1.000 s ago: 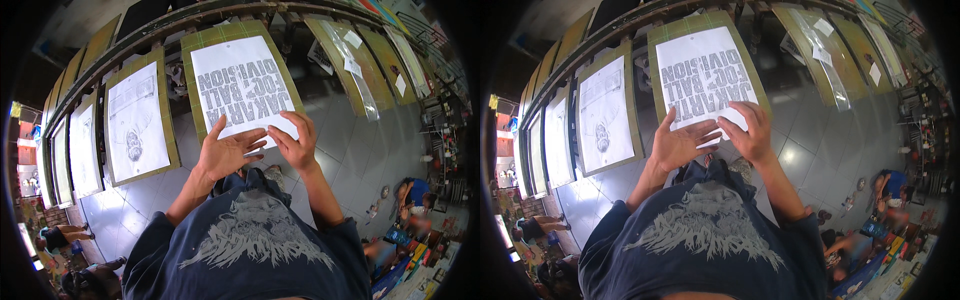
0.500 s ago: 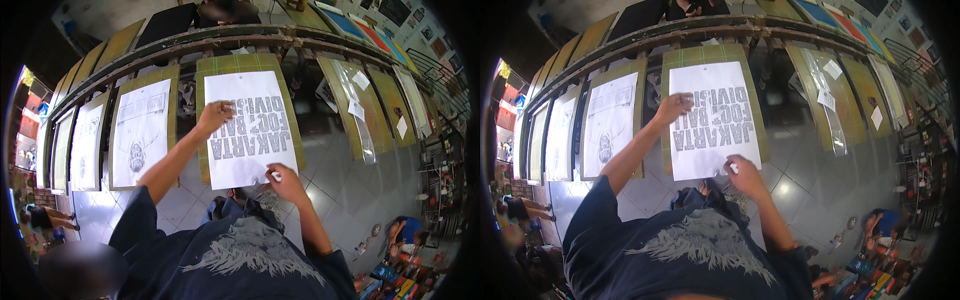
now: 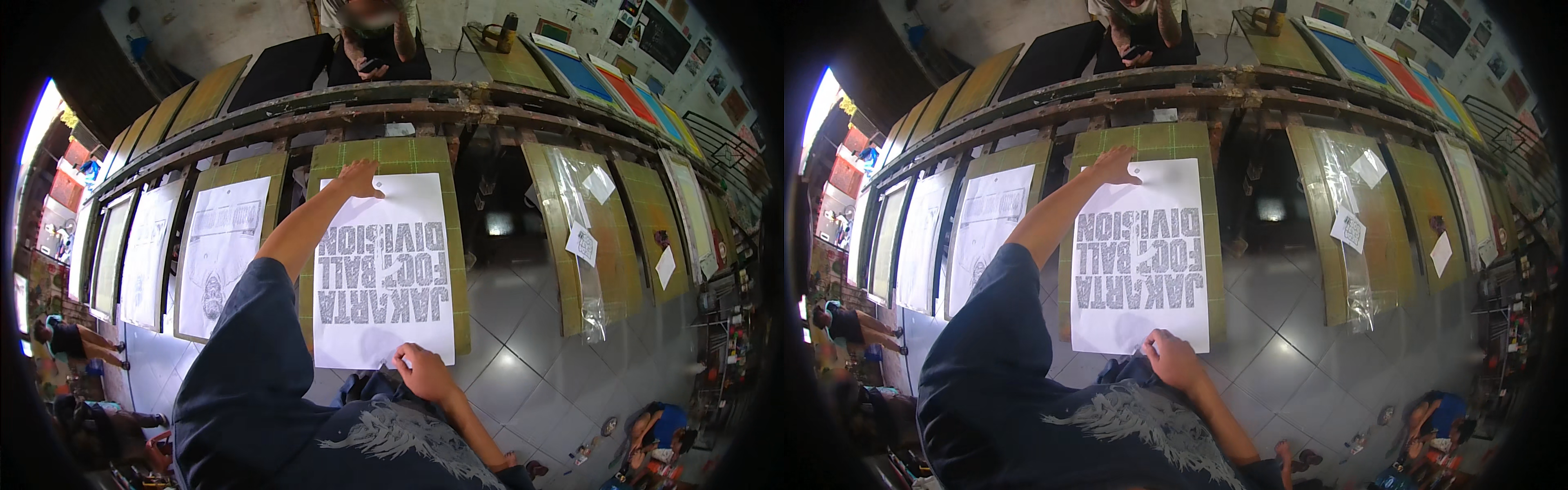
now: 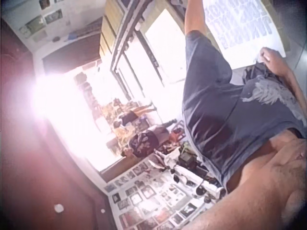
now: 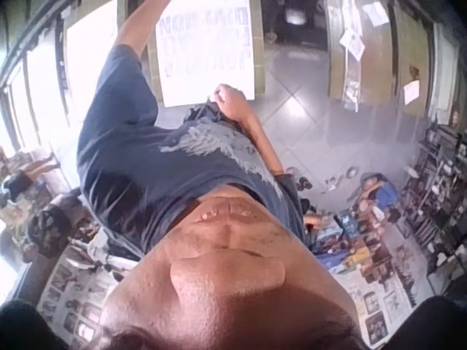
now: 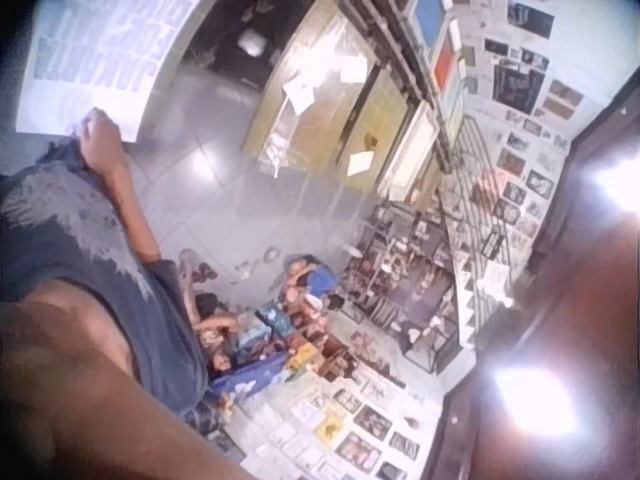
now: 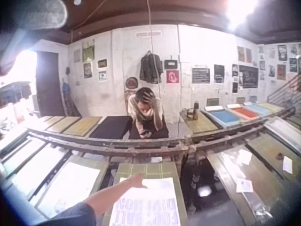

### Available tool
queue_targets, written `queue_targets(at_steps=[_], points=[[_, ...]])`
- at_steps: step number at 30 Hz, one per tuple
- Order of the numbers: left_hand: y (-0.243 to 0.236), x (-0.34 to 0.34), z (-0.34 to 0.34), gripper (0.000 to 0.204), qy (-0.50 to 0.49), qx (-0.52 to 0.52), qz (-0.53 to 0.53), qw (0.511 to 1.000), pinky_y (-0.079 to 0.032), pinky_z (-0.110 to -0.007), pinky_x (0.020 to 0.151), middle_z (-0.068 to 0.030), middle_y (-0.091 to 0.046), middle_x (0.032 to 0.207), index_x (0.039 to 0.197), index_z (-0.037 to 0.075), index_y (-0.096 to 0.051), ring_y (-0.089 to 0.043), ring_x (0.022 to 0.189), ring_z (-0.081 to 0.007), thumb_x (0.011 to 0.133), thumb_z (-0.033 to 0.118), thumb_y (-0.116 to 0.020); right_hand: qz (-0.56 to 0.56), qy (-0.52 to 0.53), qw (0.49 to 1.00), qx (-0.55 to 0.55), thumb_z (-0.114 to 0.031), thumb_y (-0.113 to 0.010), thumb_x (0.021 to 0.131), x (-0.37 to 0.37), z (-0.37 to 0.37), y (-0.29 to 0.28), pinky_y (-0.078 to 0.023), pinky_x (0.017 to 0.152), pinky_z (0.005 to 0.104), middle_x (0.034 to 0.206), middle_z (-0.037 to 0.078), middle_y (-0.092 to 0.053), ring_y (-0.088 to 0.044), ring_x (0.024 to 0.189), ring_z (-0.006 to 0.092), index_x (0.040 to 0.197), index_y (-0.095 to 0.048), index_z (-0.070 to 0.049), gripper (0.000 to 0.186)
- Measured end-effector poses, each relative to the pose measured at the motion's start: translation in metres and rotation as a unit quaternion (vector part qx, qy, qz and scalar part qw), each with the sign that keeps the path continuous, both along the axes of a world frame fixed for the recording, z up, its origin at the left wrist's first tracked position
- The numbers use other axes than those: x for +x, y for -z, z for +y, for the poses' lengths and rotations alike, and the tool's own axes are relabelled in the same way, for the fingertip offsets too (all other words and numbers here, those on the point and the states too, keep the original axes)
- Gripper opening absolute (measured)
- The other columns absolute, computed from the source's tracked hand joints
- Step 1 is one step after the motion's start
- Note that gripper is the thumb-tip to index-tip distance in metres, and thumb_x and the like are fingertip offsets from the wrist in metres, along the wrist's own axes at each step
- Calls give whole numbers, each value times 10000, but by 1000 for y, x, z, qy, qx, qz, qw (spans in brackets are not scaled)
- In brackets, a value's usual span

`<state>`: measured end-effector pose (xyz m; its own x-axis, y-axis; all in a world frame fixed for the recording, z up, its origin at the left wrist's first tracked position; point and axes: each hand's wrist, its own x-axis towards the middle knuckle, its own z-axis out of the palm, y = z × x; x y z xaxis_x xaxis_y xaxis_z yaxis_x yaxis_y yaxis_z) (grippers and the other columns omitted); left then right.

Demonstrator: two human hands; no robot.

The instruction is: The person prepares screen printing frames by applying tape to the edges and securing stencils. They use scissors to cut tape and place paper stencils onto the frames, smoothing them down. The person then lifts and positions the frames on a workbench.

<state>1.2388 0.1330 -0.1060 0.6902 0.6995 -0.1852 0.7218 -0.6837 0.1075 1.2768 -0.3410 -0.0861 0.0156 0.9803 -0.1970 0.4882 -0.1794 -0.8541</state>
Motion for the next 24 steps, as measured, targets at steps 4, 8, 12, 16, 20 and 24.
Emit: queue_targets(at_steps=[4, 8, 12, 16, 20, 24], points=[[-8, 8, 7, 1024, -18, -41, 43, 998, -411, -565, 1107, -193, -589, 1415, 1471, 77, -500, -544, 1323, -379, 669, 599, -865, 22, -28, 999, -5, -234, -598, 997, 12, 5, 1, -520, 764, 491, 995, 175, -695, -676, 869, 391, 1007, -602, -49, 185], [-10, 6, 20, 868, -10, -53, 18, 998, -456, -544, 1067, -173, -666, 1305, 1299, 76, -663, -587, 1267, -378, 657, 622, -868, 37, -52, 998, -7, -226, -605, 993, 24, 8, 5, -519, 749, 493, 985, 175, -696, -672, 847, 397, 998, -603, -43, 183], [-27, -5, 27, 555, -4, -89, -81, 993, -536, -395, 966, -151, -727, 1200, 1165, 65, -744, -684, 1120, -324, 762, 432, -848, 47, -70, 996, -2, -239, -619, 989, 31, 14, 6, -531, 749, 477, 981, 174, -709, -688, 854, 389, 993, -622, -33, 205], [-55, -19, 10, 337, 0, -125, -182, 975, -556, -389, 893, -138, -764, 1070, 1087, 68, -773, -725, 1009, -298, 823, 274, -811, 100, -38, 994, -21, -241, -662, 977, 43, 42, -9, -551, 760, 422, 979, 178, -733, -723, 872, 343, 1003, -677, -17, 226], [-79, -28, -31, 268, -8, -93, -271, 958, -548, -381, 893, -140, -773, 1010, 1076, 77, -781, -732, 979, -305, 835, 193, -798, -8, 65, 996, 58, -229, -706, 958, 86, 117, -42, -556, 753, 370, 924, 161, -753, -744, 862, 273, 981, -749, -10, 224], [-107, -35, -66, 400, -32, -71, -319, 945, -539, -389, 917, -121, -776, 1036, 1200, 92, -737, -725, 1006, -311, 821, 205, -798, 38, 122, 973, 192, -241, -728, 948, 133, 224, -90, -554, 724, 313, 872, 136, -770, -730, 771, 174, 1001, -764, 4, 254]])
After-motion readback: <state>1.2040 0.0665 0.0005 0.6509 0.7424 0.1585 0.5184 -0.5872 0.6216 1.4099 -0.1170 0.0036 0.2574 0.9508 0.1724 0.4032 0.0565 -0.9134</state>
